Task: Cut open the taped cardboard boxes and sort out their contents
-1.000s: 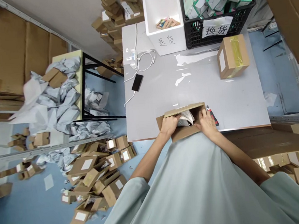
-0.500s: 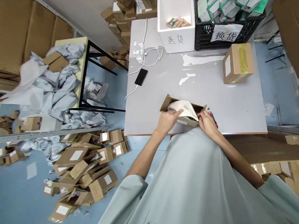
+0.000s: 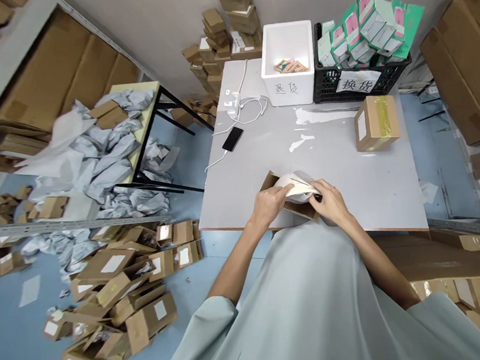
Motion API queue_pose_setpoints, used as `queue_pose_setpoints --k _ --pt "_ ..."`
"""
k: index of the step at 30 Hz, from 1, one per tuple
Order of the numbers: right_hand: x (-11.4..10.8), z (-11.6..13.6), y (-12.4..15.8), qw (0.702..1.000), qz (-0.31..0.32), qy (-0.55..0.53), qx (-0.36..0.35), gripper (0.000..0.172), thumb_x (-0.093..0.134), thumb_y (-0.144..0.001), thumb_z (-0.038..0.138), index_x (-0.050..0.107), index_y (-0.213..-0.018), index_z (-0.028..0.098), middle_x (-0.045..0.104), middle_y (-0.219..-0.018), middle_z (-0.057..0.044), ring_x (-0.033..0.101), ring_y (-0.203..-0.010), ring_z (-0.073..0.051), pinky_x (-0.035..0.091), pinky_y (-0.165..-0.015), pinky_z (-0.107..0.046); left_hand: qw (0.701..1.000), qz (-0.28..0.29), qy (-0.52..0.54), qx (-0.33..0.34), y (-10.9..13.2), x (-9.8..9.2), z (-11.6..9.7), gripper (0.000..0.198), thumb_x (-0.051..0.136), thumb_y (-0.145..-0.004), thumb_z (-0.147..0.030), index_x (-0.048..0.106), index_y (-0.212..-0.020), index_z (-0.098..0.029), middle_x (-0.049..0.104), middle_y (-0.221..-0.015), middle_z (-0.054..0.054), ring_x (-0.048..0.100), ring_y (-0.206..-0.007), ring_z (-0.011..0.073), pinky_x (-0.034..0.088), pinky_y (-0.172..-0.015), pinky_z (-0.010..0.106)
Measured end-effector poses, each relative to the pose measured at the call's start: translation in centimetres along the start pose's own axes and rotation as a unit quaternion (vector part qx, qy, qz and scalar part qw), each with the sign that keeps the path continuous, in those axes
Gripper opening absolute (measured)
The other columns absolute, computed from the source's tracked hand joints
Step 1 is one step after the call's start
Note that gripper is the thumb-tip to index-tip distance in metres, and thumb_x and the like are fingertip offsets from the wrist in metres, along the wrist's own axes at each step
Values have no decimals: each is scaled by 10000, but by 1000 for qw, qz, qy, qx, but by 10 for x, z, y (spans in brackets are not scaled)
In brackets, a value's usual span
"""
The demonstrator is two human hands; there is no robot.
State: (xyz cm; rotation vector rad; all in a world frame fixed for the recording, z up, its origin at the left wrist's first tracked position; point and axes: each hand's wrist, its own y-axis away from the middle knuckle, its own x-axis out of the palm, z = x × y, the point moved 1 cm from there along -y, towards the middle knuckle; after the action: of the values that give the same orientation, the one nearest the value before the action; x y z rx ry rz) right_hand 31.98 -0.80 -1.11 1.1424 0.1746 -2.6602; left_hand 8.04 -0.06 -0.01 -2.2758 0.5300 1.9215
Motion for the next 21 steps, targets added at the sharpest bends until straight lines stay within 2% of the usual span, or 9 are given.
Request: queue_pose_setpoints --k 5,8,16,21 --pt "-1 5 -3 999 43 -23 -12 419 575 -1060 300 762 -1427 220 802 -1400 -105 757 -1257 -306 606 -1023 -397 1000 -10 -12 7 5 3 2 549 446 -1124 -132 774 -1517 -329 851 -1018 88 789 -954 215 541 -761 277" --pt "-1 5 -2 998 58 -1 3 448 570 -1050 258 761 -1452 203 808 -1416 -111 775 -1208 -303 604 -1026 -396 1000 -14 -14 10 10 10 4 512 449 -1145 -169 779 -1502 -331 844 -986 79 774 -896 211 514 -714 280" --pt "-9 8 0 988 132 73 -22 731 603 -929 130 648 -1649 251 781 -1522 -81 801 -1197 -306 613 -1024 -374 996 -83 4 33 16 32 14 477 564 -1079 -129 813 -1439 -319 855 -955 60 772 -820 204 447 -634 288" --pt "-2 0 2 986 150 59 -38 826 615 -899 86 595 -1709 249 702 -1650 -97 766 -1336 -334 617 -1106 -423 994 -108 9 35 17 37 21 486 574 -1068 -106 828 -1425 -316 869 -951 53 788 -826 211 434 -624 303"
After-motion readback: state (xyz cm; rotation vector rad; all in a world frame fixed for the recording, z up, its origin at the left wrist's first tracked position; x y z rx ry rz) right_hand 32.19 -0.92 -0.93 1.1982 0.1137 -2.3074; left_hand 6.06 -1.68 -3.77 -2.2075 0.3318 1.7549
